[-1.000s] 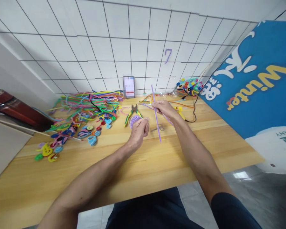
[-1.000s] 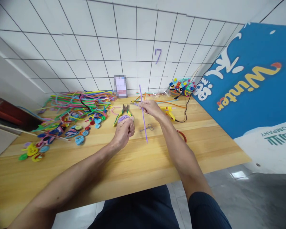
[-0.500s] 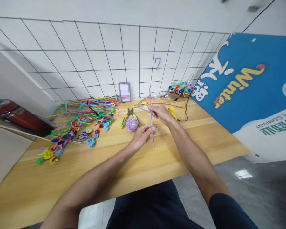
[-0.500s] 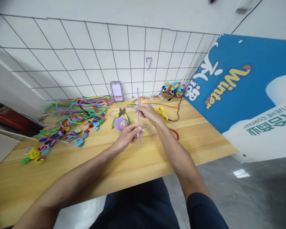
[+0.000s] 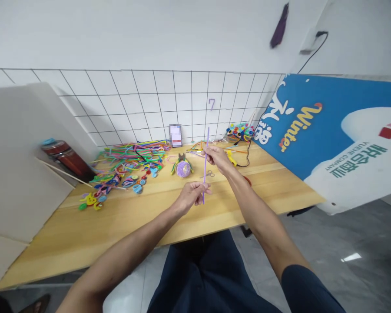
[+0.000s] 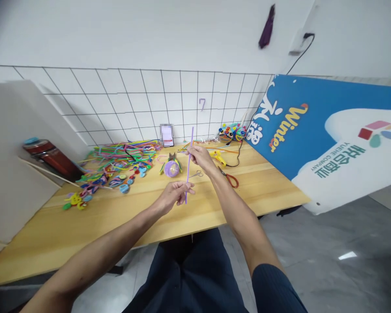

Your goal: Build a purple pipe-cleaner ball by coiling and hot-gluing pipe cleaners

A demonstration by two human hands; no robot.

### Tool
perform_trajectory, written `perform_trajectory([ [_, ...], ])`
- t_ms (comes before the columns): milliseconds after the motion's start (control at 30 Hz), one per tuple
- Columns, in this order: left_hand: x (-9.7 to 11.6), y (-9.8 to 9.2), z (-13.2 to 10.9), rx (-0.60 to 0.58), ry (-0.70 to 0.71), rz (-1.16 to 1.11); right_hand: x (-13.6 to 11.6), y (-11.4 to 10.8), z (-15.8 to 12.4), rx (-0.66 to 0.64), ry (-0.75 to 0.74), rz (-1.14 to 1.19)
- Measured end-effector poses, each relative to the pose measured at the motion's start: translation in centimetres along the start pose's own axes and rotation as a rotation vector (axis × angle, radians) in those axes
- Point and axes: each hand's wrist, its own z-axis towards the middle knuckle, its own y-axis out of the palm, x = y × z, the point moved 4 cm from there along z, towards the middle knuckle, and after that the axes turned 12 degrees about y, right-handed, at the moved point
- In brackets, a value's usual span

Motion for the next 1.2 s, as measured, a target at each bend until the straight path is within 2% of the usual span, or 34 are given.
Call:
perform_trajectory([
  [233, -0.8, 0.5, -5.4, -0.029, -0.024, 0.022, -2.1, -1.8, -1.6, 0.122, -0.037, 0.064],
  [433, -1.0, 0.5, -7.0, -0.051, -0.052, 0.010, -1.9, -2.4, -0.9, 0.162, -0.011, 0.086],
  [600, -1.1, -0.9, -5.4, -0.011, -0.110, -0.012, -1.9, -2.3, 2.6, 0.151, 0.004, 0.098],
  [700, -1.6, -1.8, -3.6, -0.006, -0.154, -0.031, -2.0, -3.2, 5.3, 0.149, -0.019, 0.093],
  [867, -3.2, -2.6, -1.1, -0.033, -0.231, -0.065, -2.0, -6.7, 9.5, 0.149, -0.108, 0.052],
  [1000, -3.9, -3.7, -0.6, -0.076, -0.274, -0.056, -3.4, -10.2, 10.6, 0.252, -0.203, 0.083],
  [1067, -3.5, -5.1, -0.5, -0.080, -0.220, 0.054, -4.8, -11.3, 10.0, 0.303, -0.261, 0.104],
  [1100, -3.0, -6.2, -0.2, -0.045, -0.157, 0.144, -5.6, -11.5, 9.5, 0.316, -0.290, 0.104],
  [1200, -1.2, -9.9, 1.1, 0.145, 0.118, 0.465, -7.3, -11.2, 7.6, 0.396, -0.399, 0.077],
])
